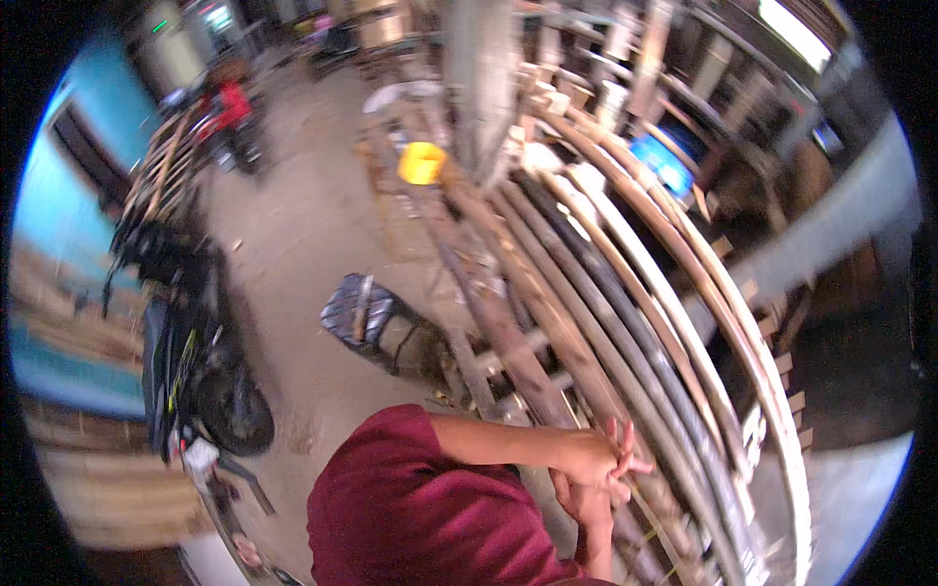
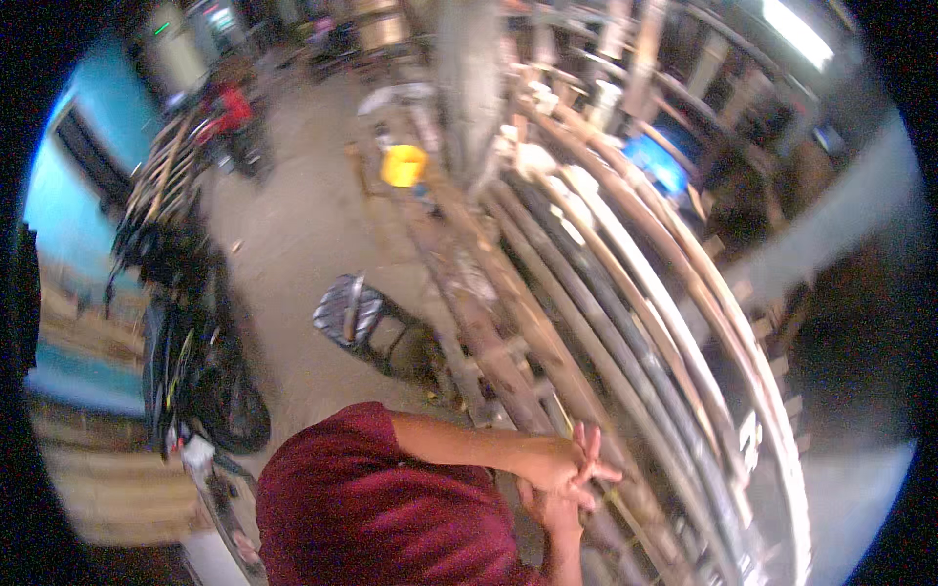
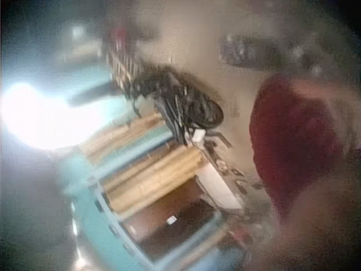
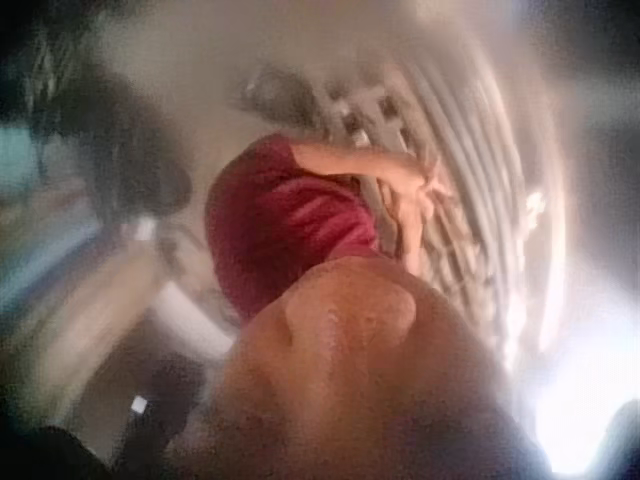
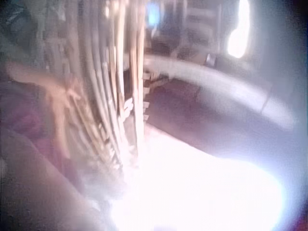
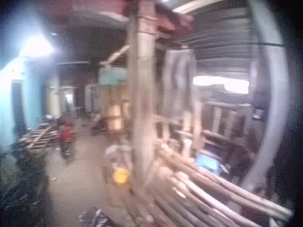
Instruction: The person ties thin bamboo sticks to a larger bamboo frame using yellow string. They repeatedly wrap and knot the string at multiple points along the frame, securing each stick in place. The person occasionally adjusts the sticks and repositions the string to maintain tension.
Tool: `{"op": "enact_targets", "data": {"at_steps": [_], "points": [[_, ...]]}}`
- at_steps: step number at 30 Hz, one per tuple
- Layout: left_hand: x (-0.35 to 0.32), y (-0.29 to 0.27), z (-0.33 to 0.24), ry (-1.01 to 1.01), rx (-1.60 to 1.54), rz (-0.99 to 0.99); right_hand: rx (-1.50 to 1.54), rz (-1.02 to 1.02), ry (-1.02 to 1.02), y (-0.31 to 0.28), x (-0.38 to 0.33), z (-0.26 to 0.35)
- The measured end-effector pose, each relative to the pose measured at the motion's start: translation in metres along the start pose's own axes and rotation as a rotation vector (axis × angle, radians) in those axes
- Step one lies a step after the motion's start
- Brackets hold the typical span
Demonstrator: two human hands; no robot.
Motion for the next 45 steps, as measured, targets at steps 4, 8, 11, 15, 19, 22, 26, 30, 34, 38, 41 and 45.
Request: {"op": "enact_targets", "data": {"at_steps": [4, 8, 11, 15, 19, 22, 26, 30, 34, 38, 41, 45], "points": [[0.011, 0.085, -0.082, 0.063, -0.211, 0.206, 0.033, -0.272, 0.198, -0.032, -0.122, -0.036], [0.005, 0.181, -0.160, 0.166, -0.234, 0.270, 0.421, -0.436, 0.444, -0.046, -0.255, -0.050], [-0.005, 0.240, -0.225, 0.232, -0.355, 0.367, 0.228, -0.518, 0.468, -0.066, -0.336, -0.023], [-0.012, 0.337, -0.279, 0.379, -0.135, 0.561, 0.229, -1.011, 0.436, -0.055, -0.443, -0.027], [-0.023, 0.424, -0.324, 0.324, -0.223, 0.785, 0.140, -1.172, 0.605, -0.054, -0.530, -0.027], [-0.031, 0.472, -0.353, 0.308, -0.324, 0.888, 0.246, -1.196, 0.865, -0.037, -0.574, -0.043], [-0.026, 0.554, -0.372, 0.357, -0.023, 1.032, 0.193, -1.426, 0.926, -0.032, -0.649, -0.054], [-0.017, 0.654, -0.387, 0.544, 0.019, 1.160, 0.065, -1.395, 1.138, -0.023, -0.726, -0.080], [0.003, 0.754, -0.421, 0.940, 0.462, 1.056, 0.140, -1.243, 1.635, 0.022, -0.839, -0.122], [0.022, 0.866, -0.382, 0.884, 0.656, 1.296, 0.580, -1.442, 1.857, 0.148, -0.947, -0.165], [0.040, 0.945, -0.308, 0.917, 0.802, 1.334, 0.805, -1.707, 2.034, 0.250, -1.034, -0.160], [0.022, 0.994, -0.245, 0.878, 0.817, 1.490, 1.181, -2.111, 2.204, 0.472, -1.102, -0.195]]}}
Point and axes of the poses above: each hand's wrist, its own x-axis towards the middle knuckle, its own y-axis out of the palm, z = x × y, the point moved 9 cm from there along x, towards the middle knuckle, and after that the axes turned 3 degrees about x, right-handed, at the moved point
